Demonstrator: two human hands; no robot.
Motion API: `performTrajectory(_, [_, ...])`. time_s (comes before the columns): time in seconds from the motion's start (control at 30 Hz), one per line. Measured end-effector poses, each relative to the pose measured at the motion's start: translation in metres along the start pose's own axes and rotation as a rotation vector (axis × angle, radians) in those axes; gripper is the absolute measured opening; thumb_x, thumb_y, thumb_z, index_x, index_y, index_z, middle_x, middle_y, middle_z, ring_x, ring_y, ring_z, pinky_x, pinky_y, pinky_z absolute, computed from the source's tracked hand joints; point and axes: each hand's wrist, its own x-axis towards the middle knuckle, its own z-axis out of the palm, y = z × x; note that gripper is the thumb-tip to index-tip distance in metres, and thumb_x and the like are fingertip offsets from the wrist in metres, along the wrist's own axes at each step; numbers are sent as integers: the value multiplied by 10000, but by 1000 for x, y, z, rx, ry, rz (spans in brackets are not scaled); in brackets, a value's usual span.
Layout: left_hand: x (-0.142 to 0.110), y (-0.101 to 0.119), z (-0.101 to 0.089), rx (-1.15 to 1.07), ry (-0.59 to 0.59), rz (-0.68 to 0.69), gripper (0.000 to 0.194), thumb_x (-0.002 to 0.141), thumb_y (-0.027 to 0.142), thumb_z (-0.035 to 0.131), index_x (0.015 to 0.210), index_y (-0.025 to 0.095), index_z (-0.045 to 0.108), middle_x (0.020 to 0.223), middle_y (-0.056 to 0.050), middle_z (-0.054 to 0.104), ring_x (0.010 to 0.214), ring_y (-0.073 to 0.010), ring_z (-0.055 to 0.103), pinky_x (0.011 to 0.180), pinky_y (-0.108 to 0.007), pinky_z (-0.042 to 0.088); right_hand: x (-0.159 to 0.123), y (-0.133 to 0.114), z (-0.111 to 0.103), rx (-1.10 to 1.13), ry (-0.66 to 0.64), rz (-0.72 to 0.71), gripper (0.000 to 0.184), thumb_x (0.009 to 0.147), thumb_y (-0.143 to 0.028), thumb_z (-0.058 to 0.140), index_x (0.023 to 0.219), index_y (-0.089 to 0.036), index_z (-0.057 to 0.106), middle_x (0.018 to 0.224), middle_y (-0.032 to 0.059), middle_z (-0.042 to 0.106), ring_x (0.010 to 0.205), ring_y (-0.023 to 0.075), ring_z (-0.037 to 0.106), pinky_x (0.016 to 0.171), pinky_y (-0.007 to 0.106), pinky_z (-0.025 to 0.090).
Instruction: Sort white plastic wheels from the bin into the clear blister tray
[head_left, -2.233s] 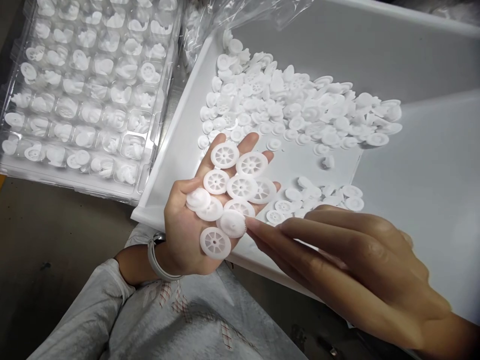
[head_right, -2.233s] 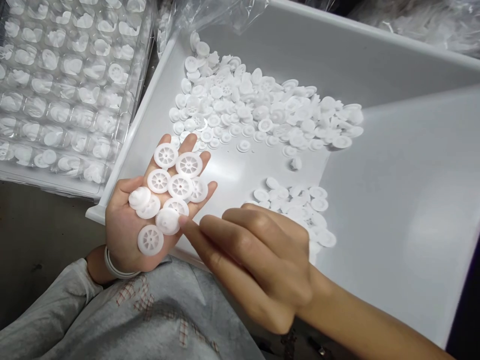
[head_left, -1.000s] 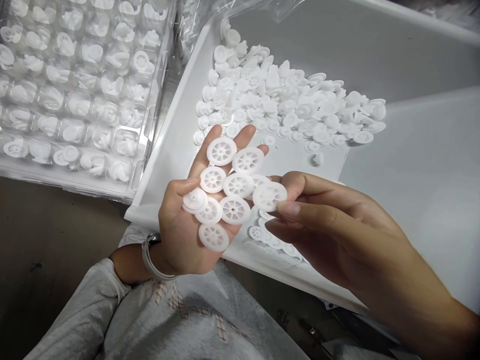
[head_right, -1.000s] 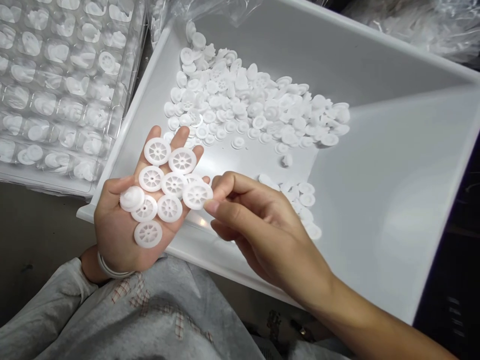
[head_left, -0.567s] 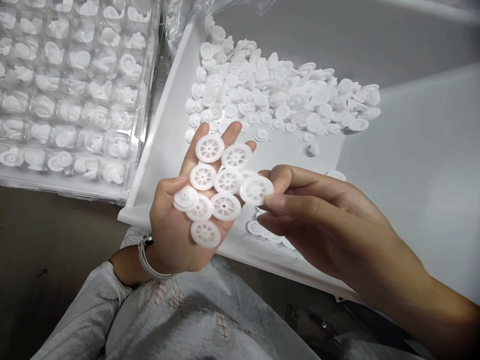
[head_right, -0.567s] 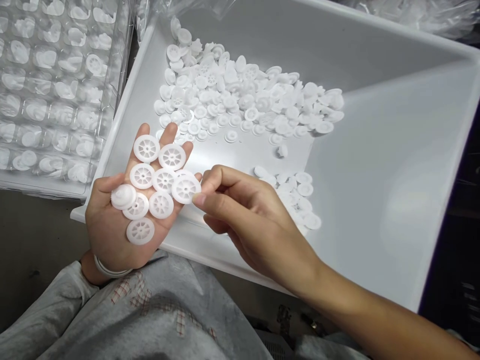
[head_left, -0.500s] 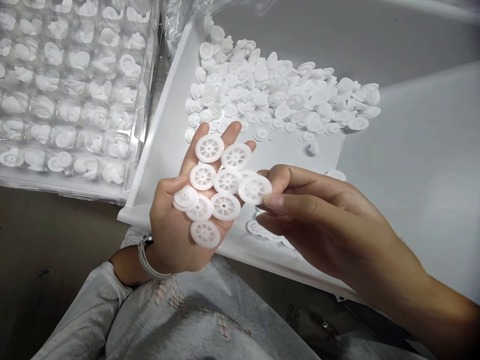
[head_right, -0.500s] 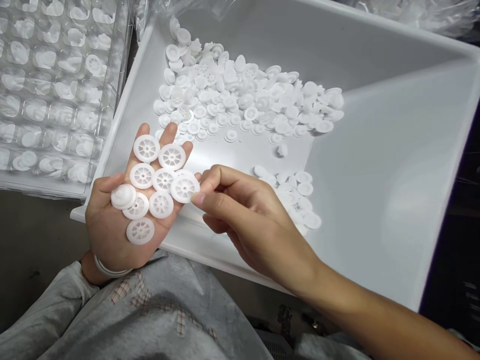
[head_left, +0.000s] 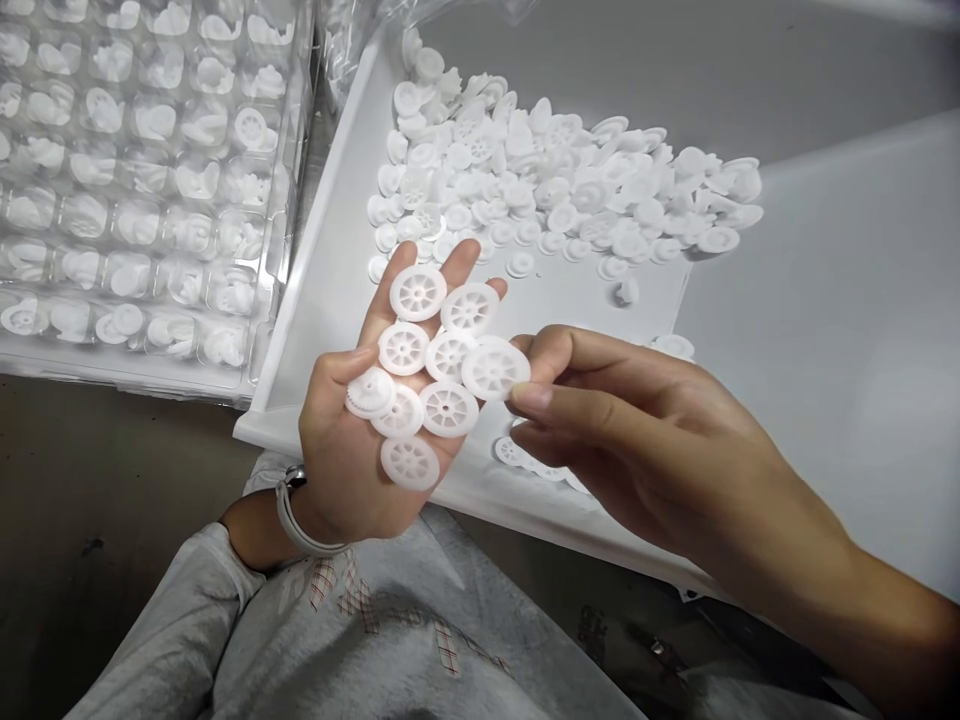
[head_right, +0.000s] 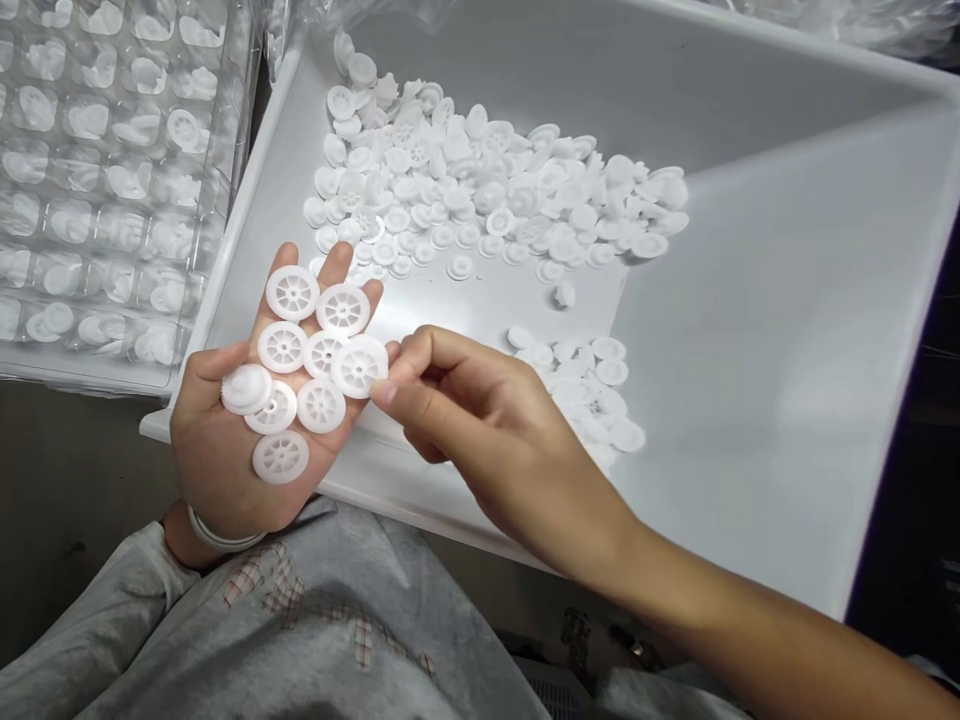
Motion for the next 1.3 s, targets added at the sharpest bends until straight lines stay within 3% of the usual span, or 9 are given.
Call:
performTrajectory(0.17, [0,1,-1,17,-14,-1,579,922,277,185,1494,314,269,1455,89,470,1421,-178,331,1213,-395,204,-3,2,0,-338,47,-307,203,846,-339,645,718,-230,531,624,-35,425,519,75,375,397,202,320])
performTrajectory(0.27, [1,2,0,-14,-2,-16,585,919,274,188,1498,318,261,1470,86,448,1417,-182,333,1202,-390,232,-5,4,-1,-509,90,-436,135,854,-262,637,827,-241,507,754,-7,491,569,94,424,417,240,367])
performTrajectory(0.43, [2,2,-2,4,8,-11,582,915,272,184,1487,298,290,1400,99,525,1387,-160,382,1142,-342,337,-3,1,-6,-852,95,-802,261,842,-193,661,1061,-218,521,829,47,509,690,136,476,491,282,422])
performTrajectory(0.53, [1,2,-2,-12,-17,-4,563,921,284,234,1475,280,330,1393,69,540,1381,-183,396,1155,-353,344,1,-7,-1,-1130,41,-913,281,882,-227,621,1154,-170,589,866,91,527,746,160,519,567,311,464])
performTrajectory(0.63, [0,2,-3,-36,-15,-18,541,927,304,270,1459,283,367,1414,44,525,1376,-194,408,1177,-356,333,7,-17,11,-1255,-66,-1002,338,906,-233,585,1231,-143,566,1005,130,544,827,199,511,599,339,453])
performTrajectory(0.77, [3,2,-8,-1,-17,-41,518,945,344,161,1354,383,476,1394,161,518,1386,-153,383,1184,-334,304,15,-26,22,-1298,-195,-997,301,947,-202,485,1227,-109,545,1038,113,537,902,217,496,677,363,464])
performTrajectory(0.83, [5,2,-9,8,-34,-48,508,947,384,156,1324,420,494,1389,200,508,1397,-149,359,1183,-327,298,17,-27,24,-1264,-193,-973,252,950,-219,492,1172,-125,564,1033,96,541,928,207,509,715,350,466])
performTrajectory(1.03, [2,5,-2,-22,2,-66,534,968,346,181,1466,270,360,1366,57,572,1409,-183,352,1208,-335,293,12,-28,20,-1181,-64,-876,100,938,-261,553,1013,-202,583,988,31,597,949,154,583,771,306,472])
performTrajectory(1.3, [1,7,-2,-12,-57,-93,513,972,332,186,1445,303,382,1421,81,514,1432,-196,296,1218,-383,242,9,-29,5,-1163,52,-826,95,962,-297,487,944,-253,570,947,58,564,896,214,600,689,393,466])
